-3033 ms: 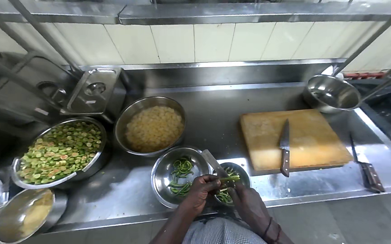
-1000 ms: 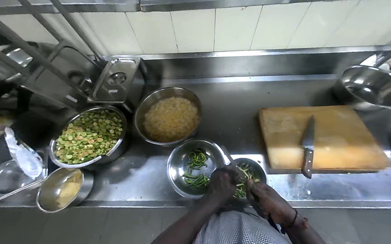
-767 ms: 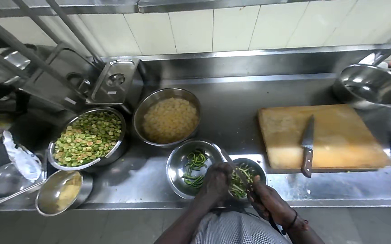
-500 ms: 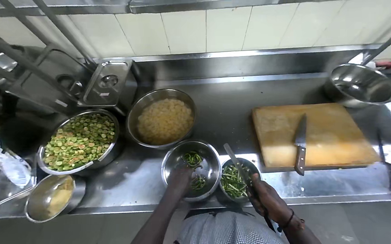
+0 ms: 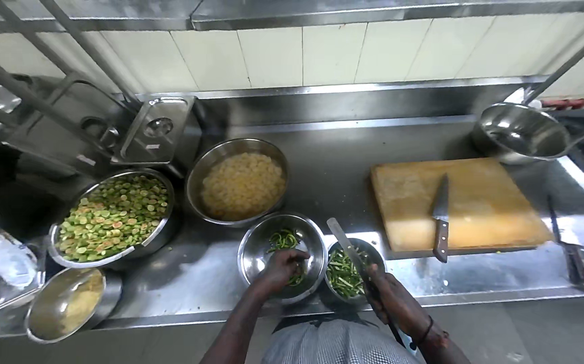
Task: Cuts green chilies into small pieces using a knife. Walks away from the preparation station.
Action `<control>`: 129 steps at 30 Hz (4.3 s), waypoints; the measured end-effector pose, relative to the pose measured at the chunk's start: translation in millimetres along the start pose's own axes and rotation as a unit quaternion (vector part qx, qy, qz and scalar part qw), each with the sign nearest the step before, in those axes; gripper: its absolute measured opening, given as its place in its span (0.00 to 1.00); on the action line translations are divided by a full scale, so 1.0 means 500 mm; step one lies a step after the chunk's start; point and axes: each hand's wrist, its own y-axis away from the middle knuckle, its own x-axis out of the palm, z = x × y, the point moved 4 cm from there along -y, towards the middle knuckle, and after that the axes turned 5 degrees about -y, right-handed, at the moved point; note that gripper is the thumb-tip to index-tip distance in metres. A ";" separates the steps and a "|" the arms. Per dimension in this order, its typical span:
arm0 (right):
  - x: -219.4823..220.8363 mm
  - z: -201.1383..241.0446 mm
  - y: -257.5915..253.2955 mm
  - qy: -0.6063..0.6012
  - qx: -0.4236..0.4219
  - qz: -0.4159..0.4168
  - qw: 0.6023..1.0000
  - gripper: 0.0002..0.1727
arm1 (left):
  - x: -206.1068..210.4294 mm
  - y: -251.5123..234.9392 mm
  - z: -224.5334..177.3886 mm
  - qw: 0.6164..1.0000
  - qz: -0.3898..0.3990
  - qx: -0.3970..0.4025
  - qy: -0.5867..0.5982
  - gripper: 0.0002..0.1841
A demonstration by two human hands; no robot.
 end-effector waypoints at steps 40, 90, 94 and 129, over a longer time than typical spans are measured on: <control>0.049 0.023 0.040 0.446 -0.095 -0.064 0.887 0.24 | 0.058 0.024 -0.076 0.968 -0.109 0.066 0.215 0.03; 0.074 0.063 0.028 0.514 -0.044 -0.071 0.854 0.25 | 0.176 0.022 -0.103 0.924 -0.045 -0.042 0.379 0.07; 0.068 0.059 0.026 0.500 -0.066 -0.089 0.859 0.25 | 0.174 0.018 -0.100 0.909 -0.029 -0.059 0.412 0.06; 0.011 -0.002 0.011 -0.091 0.036 0.075 0.992 0.30 | 0.177 0.030 -0.141 0.932 -0.152 0.324 -0.054 0.07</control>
